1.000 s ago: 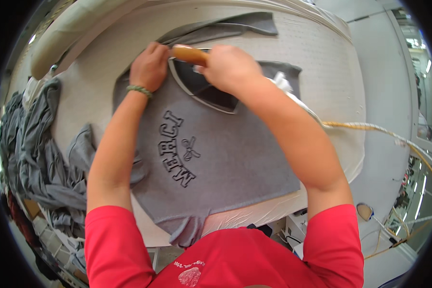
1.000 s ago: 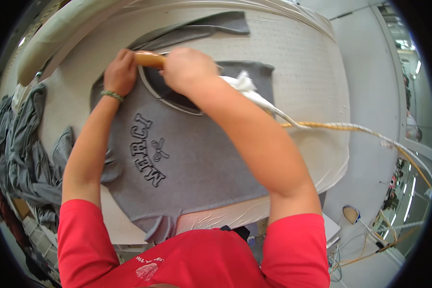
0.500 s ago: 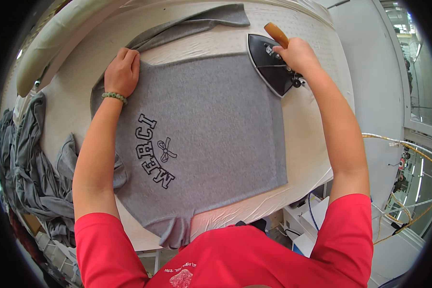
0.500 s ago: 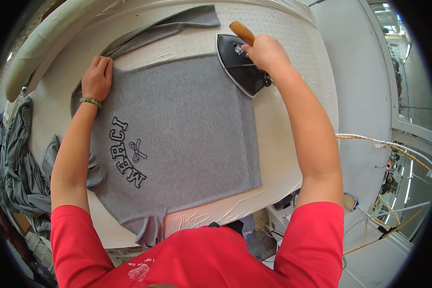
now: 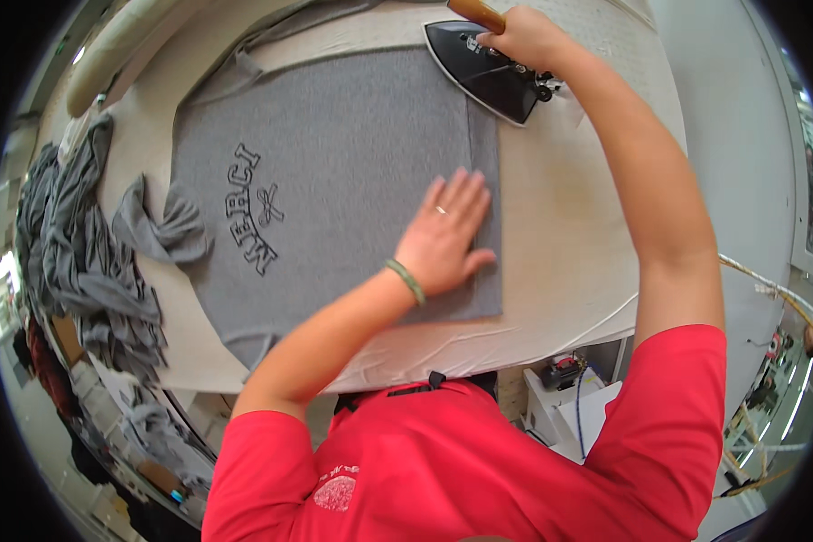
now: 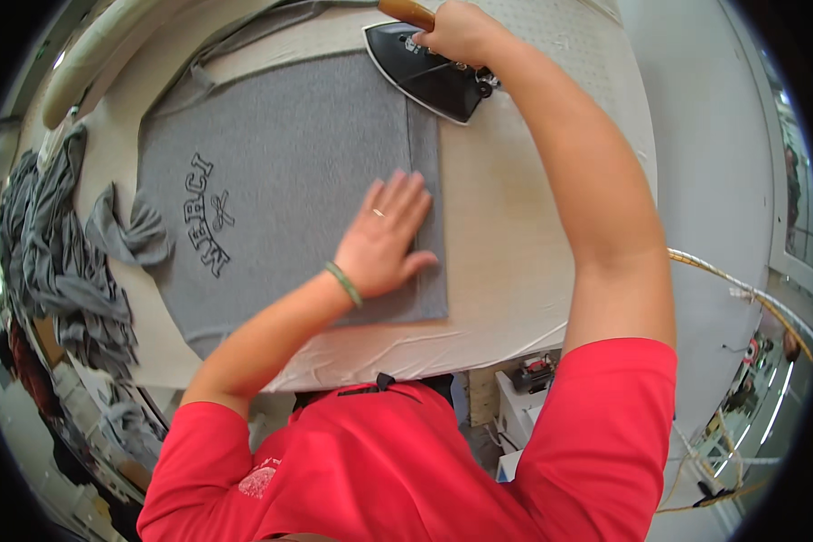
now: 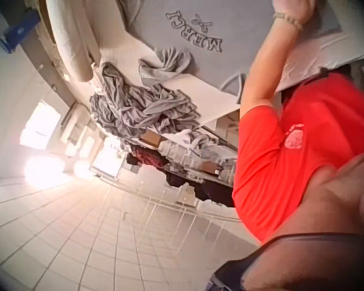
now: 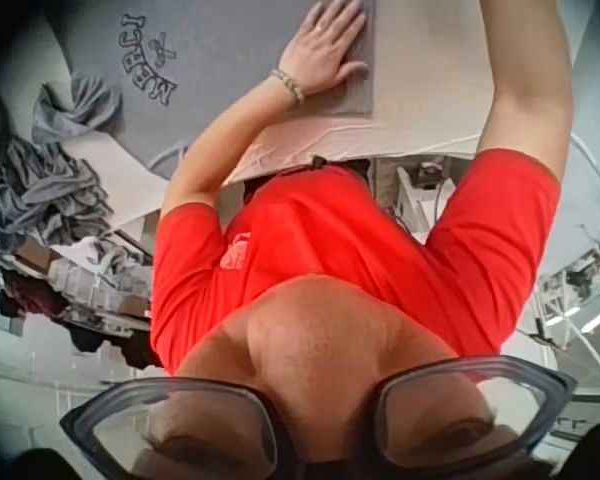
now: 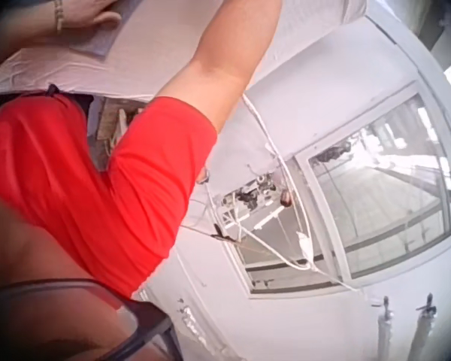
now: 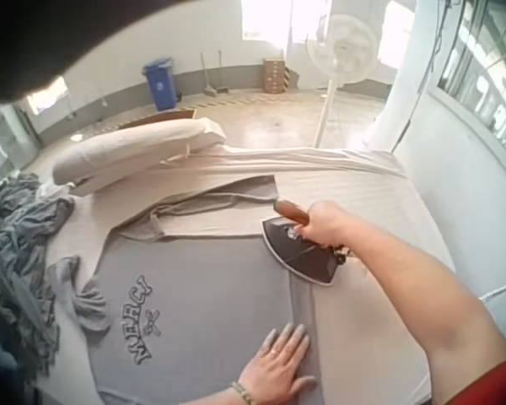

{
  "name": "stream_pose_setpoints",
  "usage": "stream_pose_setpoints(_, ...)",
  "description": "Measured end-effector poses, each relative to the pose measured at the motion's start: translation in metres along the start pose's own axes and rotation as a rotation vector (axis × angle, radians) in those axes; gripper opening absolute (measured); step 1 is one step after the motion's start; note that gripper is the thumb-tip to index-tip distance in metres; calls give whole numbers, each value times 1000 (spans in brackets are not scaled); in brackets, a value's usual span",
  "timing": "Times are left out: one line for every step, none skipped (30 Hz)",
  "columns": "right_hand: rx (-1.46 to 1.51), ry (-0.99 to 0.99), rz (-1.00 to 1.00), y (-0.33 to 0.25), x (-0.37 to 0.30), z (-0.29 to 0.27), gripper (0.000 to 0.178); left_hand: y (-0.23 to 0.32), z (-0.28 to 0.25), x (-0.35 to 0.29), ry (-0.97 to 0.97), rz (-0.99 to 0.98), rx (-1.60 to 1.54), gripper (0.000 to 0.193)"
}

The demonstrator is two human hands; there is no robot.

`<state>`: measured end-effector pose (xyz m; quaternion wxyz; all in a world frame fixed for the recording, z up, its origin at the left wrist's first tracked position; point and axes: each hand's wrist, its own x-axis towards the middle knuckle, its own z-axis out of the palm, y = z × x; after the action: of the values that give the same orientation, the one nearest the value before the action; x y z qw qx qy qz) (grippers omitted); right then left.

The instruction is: Ironing and folding grey hoodies on an industrial pressing table.

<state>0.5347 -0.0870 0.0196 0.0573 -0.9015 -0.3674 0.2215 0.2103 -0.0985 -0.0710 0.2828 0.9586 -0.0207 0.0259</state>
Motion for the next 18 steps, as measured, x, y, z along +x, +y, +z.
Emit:
stream_pose_setpoints(-31,-57,-69,1,-4,-2,47,20,13,-8,-47,10,-31,88)
stream_pose_setpoints(-34,-68,-91,3,-9,1,47,32,23,-18,-40,-14,-29,88)
stream_pose_setpoints(-44,-94,-189,9,-13,6,45,44,30,-24,-49,-20,-2,88)
stream_pose_setpoints(-54,-120,-286,15,-21,14,43,57,37,-32,-60,-25,25,87)
stream_pose_setpoints(-63,-145,-381,20,-27,21,41,69,44,-39,-70,-28,52,86)
stream_pose_setpoints(-66,-151,-401,15,-39,25,41,77,48,-46,-62,-47,56,86)
stream_pose_setpoints(-62,-190,-403,14,-57,31,37,84,51,-53,-69,-57,55,85)
stream_pose_setpoints(-59,-228,-404,13,-75,36,34,90,54,-61,-75,-66,55,84)
stream_pose_setpoints(-64,-227,-416,10,-95,40,34,95,56,-67,-81,-68,55,83)
stream_pose_setpoints(-65,-259,-428,7,-114,44,34,100,60,-74,-73,-76,59,83)
stream_pose_setpoints(-67,-291,-435,5,-134,49,35,106,65,-81,-62,-74,49,80)
stream_pose_setpoints(-73,-293,-439,3,-151,55,35,112,69,-87,-51,-72,37,77)
stream_pose_setpoints(-93,-309,-433,2,-168,64,35,118,73,-95,-42,-71,23,75)
stream_pose_setpoints(-112,-329,-427,0,-184,71,36,122,75,-103,-39,-78,16,75)
stream_pose_setpoints(-118,-341,-430,-3,-200,76,36,123,77,-113,-41,-5,44,72)
stream_pose_setpoints(-128,-367,-415,-7,-215,81,36,123,76,-124,-41,63,72,68)
stream_pose_setpoints(-137,-397,-401,-10,-230,87,37,122,76,-137,-43,129,99,65)
stream_pose_setpoints(-147,-430,-387,-13,-246,93,38,118,74,-152,-42,111,86,65)
